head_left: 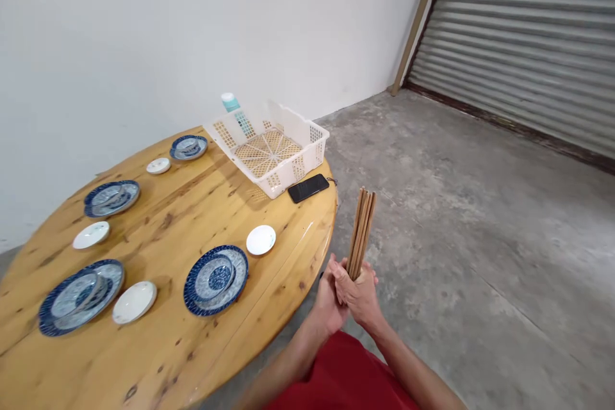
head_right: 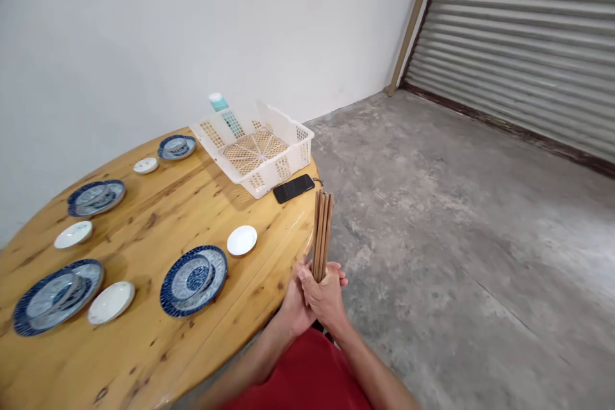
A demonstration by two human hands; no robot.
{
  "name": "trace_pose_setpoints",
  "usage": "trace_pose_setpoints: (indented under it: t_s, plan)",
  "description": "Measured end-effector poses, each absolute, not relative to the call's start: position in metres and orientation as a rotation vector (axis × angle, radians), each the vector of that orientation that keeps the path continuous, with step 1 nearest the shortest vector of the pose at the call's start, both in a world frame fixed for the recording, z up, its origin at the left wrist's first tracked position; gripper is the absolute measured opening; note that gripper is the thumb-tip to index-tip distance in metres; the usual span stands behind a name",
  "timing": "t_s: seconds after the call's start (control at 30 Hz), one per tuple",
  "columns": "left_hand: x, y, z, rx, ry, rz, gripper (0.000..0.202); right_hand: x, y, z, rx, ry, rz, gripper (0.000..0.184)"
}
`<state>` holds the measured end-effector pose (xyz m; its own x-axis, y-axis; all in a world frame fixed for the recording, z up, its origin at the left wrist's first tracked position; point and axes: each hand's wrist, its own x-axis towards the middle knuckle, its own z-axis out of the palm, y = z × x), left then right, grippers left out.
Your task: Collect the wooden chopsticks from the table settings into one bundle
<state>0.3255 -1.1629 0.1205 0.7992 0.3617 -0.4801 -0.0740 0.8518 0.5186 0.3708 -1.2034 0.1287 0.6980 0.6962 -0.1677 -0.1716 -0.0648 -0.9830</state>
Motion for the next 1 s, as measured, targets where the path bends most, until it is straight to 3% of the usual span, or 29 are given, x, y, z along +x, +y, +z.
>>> trace_pose_setpoints:
  t_s: [0.13, 0.33, 0.6, 0.8, 1.0]
  plan:
    - [0.355, -1.107, 0.139, 0.815, 0.588, 0.467, 0.080, 0.409, -1.172, 0.129, -1.472, -0.510, 0.936, 0.047]
    - [0.385, -1.019, 0.178, 1.227, 0.554, 0.704, 0.050, 0.444, -1.120, 0.122, -1.526, -0.577, 1.143, 0.052]
    - [0.390, -0.935, 0.201, 1.486, 0.619, 1.029, 0.048, 0.467, -1.091, 0.113, -1.585, -0.833, 1.362, 0.048]
    - [0.370, -0.916, 0.235, 2.082, 0.649, 0.887, 0.038, 0.486, -1.071, 0.118, -1.578, -1.131, 1.328, 0.041]
    - [0.353, -0.905, 0.254, 2.117, 0.765, 0.765, 0.040, 0.513, -1.041, 0.108, -1.551, -1.446, 1.290, 0.031]
